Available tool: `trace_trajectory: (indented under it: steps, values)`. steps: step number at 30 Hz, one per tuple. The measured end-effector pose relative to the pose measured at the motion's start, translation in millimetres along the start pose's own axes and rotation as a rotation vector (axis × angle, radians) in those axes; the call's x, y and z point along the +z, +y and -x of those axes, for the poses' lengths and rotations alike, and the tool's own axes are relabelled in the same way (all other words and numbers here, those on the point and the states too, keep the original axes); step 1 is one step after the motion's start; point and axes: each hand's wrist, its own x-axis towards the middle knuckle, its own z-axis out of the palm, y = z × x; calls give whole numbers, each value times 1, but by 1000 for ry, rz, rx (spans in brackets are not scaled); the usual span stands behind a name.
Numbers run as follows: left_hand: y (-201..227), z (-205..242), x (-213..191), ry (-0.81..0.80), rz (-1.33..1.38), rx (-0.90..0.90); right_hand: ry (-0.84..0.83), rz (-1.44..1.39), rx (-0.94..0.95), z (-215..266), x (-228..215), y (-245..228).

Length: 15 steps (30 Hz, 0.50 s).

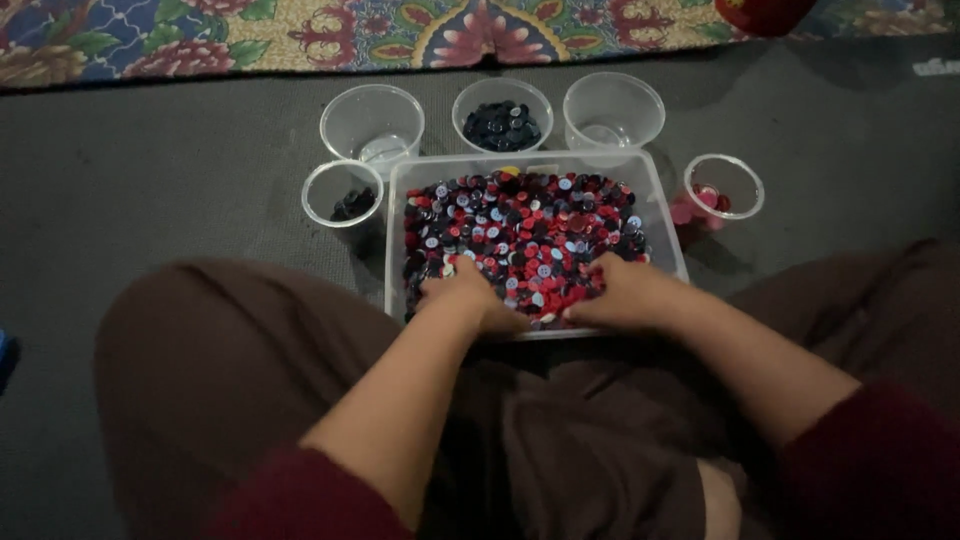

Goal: Sorting a variety of small buttons from a central container into separate plastic cups based on their characteristics.

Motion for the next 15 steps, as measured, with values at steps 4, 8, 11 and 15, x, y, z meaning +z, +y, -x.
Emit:
trace_trajectory:
  steps: [4,8,11,15]
  values:
    - [8,-37,18,-21,-25,62,-61,-39,59,-2,6,-34]
    - [10,-76,43,208,477,166,6,-614,33,-8,11,-54]
    - [8,-44,22,319,754,350,169,-1223,15,31,-22,-75]
    - [-10,-11,-1,365,648,309,402,-1067,-48,48,-44,-72]
